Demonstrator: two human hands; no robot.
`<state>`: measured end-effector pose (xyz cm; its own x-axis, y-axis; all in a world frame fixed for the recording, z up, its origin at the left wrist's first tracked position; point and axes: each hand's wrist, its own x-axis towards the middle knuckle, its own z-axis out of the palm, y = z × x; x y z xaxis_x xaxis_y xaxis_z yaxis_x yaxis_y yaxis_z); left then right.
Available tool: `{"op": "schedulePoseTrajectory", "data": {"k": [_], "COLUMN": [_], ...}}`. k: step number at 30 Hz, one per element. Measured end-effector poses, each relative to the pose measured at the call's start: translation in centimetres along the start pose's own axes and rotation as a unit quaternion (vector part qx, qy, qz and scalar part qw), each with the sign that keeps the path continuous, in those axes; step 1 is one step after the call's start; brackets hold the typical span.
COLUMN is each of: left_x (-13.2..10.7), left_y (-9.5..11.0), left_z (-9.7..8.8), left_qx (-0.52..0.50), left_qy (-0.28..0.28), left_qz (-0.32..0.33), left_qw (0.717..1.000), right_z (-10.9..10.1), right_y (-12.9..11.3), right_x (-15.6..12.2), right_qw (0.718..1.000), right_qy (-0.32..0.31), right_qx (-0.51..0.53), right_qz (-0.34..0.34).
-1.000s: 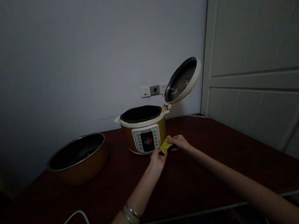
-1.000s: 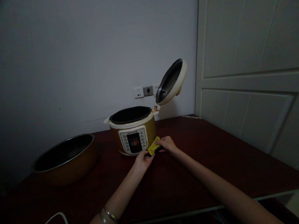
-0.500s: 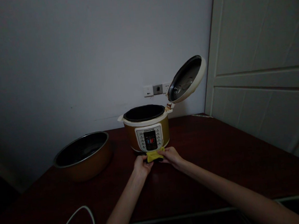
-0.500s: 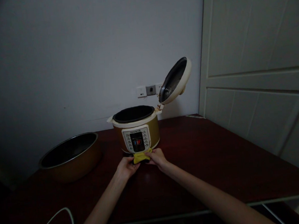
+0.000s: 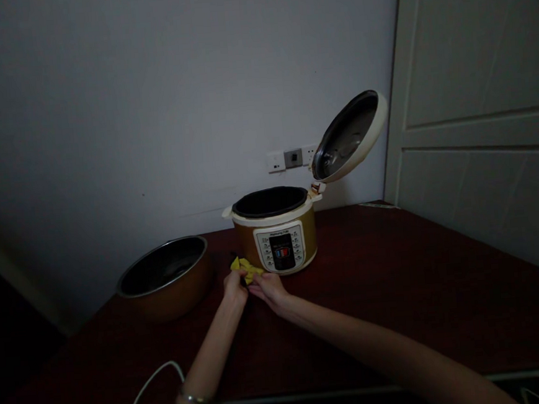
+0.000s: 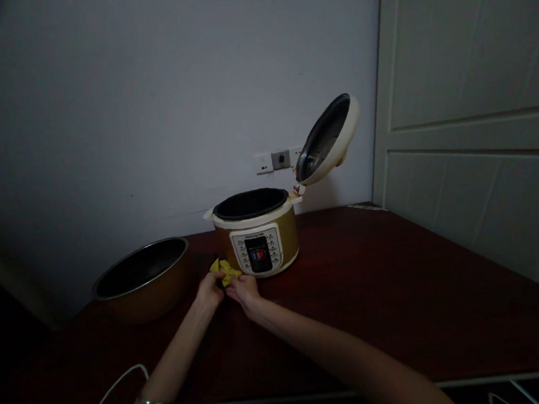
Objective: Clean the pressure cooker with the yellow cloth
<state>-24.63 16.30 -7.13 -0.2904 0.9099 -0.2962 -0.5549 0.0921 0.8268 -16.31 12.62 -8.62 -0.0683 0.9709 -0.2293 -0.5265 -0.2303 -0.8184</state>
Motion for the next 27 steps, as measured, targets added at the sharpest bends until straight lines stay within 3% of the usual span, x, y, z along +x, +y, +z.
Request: {"op": "schedulePoseTrajectory", "data": {"k": [3,5,12,19,23,27], "left_x": [1.4,2.0,2.7,-0.6,-2.7,-2.5], "left_y": [0.8,1.4,2.1,-0.5,-2.2,-2.0], "left_z": [0.4,0.8,1.6,0.1,-0.1,0.4], "left_qx": [0.044,0.064,0.124,0.181,0.177,0.186], "left_qy": [0.034,0.027,-0.018,-0.049,-0.09,-0.081], "left_qz": [0.01,0.024,0.091,0.146,0.157,0.163], "left_qw": [0.998,0.997,0.988,0.971,0.967,0.965], "right_z": [1.5,1.7,-1.6,-5.5,-6.3,-6.8], "right_y": [0.3,0.2,-1.2,-3.2,-3.8,-4.2], "right_x": [0.6,0.3,-4.9,-9.0,-9.2,-9.7], "right_qw": [1.0,0.999,0.994,0.989,0.989,0.989], "right_qy": [-0.007,-0.026,-0.07,-0.081,-0.076,-0.069], "right_qx": [-0.001,-0.009,-0.054,-0.098,-0.102,-0.102], "right_qz": [0.008,0.017,0.058,0.082,0.078,0.079]}}
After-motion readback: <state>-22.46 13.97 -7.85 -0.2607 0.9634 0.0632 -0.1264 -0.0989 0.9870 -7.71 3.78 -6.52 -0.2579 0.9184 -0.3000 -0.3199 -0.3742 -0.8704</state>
